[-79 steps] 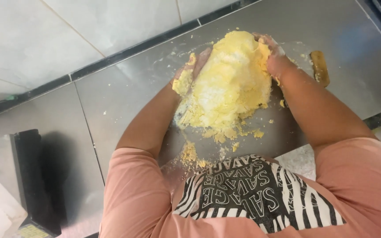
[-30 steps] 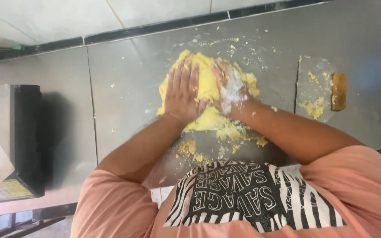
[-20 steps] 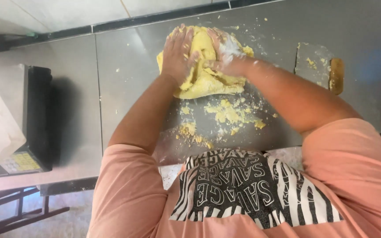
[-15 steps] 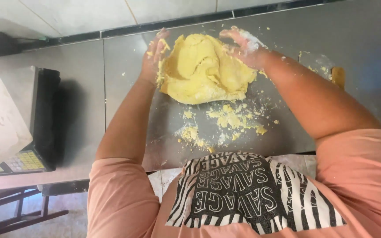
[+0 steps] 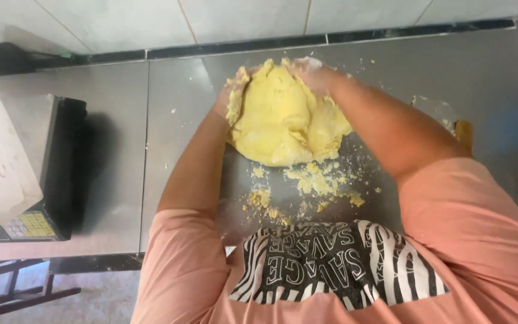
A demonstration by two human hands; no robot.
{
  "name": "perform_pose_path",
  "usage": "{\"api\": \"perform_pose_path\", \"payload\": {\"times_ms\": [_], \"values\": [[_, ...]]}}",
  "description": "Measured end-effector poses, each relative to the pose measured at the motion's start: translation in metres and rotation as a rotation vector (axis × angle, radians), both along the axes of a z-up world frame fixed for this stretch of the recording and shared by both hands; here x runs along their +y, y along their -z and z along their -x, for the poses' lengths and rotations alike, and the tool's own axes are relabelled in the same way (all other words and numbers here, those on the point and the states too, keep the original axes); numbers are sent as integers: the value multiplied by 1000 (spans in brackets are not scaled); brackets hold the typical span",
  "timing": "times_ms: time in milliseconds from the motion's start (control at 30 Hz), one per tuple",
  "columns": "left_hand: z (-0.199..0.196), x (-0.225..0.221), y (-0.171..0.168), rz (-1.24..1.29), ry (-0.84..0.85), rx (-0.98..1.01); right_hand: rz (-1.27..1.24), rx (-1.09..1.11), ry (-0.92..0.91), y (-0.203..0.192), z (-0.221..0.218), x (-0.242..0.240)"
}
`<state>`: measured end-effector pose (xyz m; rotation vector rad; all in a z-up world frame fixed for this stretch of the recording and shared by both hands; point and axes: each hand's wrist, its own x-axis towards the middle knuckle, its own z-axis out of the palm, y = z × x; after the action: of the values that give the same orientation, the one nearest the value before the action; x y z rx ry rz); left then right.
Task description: Kneading a large mass of yellow dough on a stainless steel counter, using a bench scraper to clean the surface, and then washing hands in a sink.
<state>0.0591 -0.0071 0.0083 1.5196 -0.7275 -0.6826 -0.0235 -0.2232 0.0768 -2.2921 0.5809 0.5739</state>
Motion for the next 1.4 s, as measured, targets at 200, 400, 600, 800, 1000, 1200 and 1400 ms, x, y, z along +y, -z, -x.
{"api": "perform_pose_path", "payload": {"times_ms": [200,400,600,800,1000,1200,1400], "values": [[76,46,-50,832,192,143,-9,-1266,-497,75,106,0],[160,39,-127,-236,-112,-663,220,-1339,-631,13,198,41],[211,41,-81,-614,-21,-1064,233,-1696,-497,-26,181,30],[246,69,-49,64,-205,-1018,283,-1385,-548,42,216,69],[244,50,-12,-131,-303,-1384,552,-1337,-457,87,233,78],[163,15,-1,-153,-363,-1392,472,-1075,-428,81,149,49],[80,-12,-41,-778,13,-1061,283,-375,-285,25,43,14]]}}
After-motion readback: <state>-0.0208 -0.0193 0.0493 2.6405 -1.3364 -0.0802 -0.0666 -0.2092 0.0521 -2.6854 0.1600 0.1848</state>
